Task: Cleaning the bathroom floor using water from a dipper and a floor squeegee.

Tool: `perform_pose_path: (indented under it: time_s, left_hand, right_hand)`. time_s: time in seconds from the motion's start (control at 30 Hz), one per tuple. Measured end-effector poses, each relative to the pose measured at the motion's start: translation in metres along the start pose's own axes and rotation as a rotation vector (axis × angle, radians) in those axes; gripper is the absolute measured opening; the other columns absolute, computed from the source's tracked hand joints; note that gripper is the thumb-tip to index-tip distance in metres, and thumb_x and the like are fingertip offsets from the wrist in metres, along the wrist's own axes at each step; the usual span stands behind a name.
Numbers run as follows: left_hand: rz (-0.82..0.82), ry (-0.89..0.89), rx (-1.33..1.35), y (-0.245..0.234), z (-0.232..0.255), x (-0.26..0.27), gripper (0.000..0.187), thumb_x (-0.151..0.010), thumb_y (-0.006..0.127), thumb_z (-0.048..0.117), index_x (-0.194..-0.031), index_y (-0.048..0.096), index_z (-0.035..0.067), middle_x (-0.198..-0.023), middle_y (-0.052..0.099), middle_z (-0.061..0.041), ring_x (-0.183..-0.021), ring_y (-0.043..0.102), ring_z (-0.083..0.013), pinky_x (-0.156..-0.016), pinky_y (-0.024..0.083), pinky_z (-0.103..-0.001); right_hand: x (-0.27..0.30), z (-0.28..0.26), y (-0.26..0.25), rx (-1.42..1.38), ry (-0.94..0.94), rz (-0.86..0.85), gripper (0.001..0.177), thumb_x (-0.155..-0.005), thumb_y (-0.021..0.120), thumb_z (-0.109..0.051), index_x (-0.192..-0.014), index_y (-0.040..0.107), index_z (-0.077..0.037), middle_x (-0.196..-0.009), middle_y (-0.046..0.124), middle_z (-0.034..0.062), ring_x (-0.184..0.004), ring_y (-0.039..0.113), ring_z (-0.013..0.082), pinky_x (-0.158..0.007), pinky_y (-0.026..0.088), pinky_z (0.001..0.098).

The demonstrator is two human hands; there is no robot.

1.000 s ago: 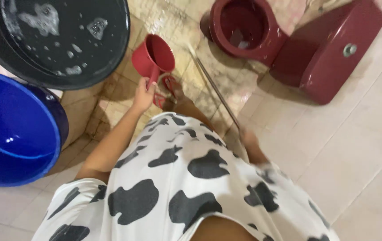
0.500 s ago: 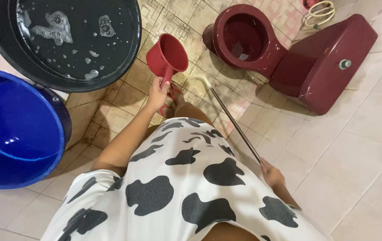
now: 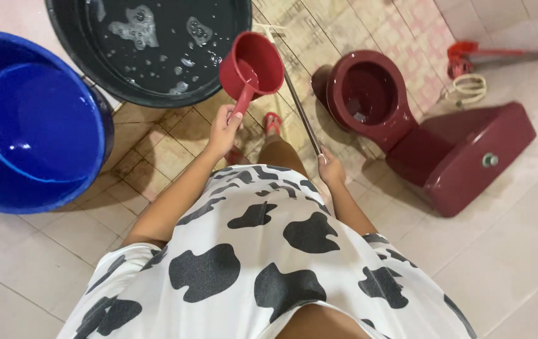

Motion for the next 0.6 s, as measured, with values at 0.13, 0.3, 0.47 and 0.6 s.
perform_pose_path:
  time_s: [0.13, 0.3, 0.47, 0.6]
  left_hand:
    - [0.159, 0.067, 0.084, -0.012, -0.009, -0.022, 0.025, -0.11, 0.054, 0.026, -0.12, 0.053, 0.003, -0.089, 0.062, -0.001, -0.078, 0.056, -0.0088, -0.071, 0.048, -0.027]
    - [0.444, 0.082, -0.03, -0.027, -0.026, -0.068, 0.028, -0.111, 0.052, 0.029, -0.121, 0.053, 0.002, -0.089, 0.064, -0.004, -0.08, 0.06, -0.0126, -0.074, 0.051, -0.029]
    - [0.687, -0.116, -0.328, -0.038, -0.071, -0.118, 0.037, -0.11, 0.05, 0.036, -0.121, 0.056, 0.001, -0.106, 0.069, -0.02, -0.097, 0.067, -0.0346, -0.088, 0.051, -0.044]
    - [0.842, -0.189, -0.466, -0.026, -0.072, -0.148, 0.036, -0.107, 0.054, 0.035, -0.123, 0.062, 0.003, -0.115, 0.068, -0.025, -0.109, 0.063, -0.0424, -0.095, 0.048, -0.05]
  right_hand:
    - [-0.036, -0.01, -0.002, -0.125, -0.127, 0.026, 0.044, -0.096, 0.061, -0.043, -0.139, 0.062, -0.038, -0.128, 0.07, 0.0148, -0.117, 0.066, 0.0364, -0.096, 0.052, 0.0463]
    - [-0.068, -0.037, -0.034, -0.022, 0.02, -0.057, 0.048, -0.094, 0.066, -0.038, -0.142, 0.062, -0.035, -0.123, 0.07, 0.0182, -0.115, 0.068, 0.0365, -0.096, 0.053, 0.0442]
    - [-0.172, -0.043, -0.024, -0.553, -0.209, -0.236, 0.053, -0.091, 0.057, -0.011, -0.143, 0.066, -0.016, -0.097, 0.075, 0.0113, -0.075, 0.064, 0.0203, -0.067, 0.051, 0.0325]
    - [-0.174, -0.184, -0.129, -1.066, -0.05, -0.766, 0.045, -0.091, 0.055, -0.015, -0.135, 0.062, -0.018, -0.07, 0.058, 0.0021, -0.049, 0.05, 0.0149, -0.044, 0.042, 0.0295]
Point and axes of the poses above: each hand's wrist, its own x-axis away from the middle knuckle, its own y-axis out of the palm, z = x × y, the point moved 1 cm from there along -x, towards the middle knuckle
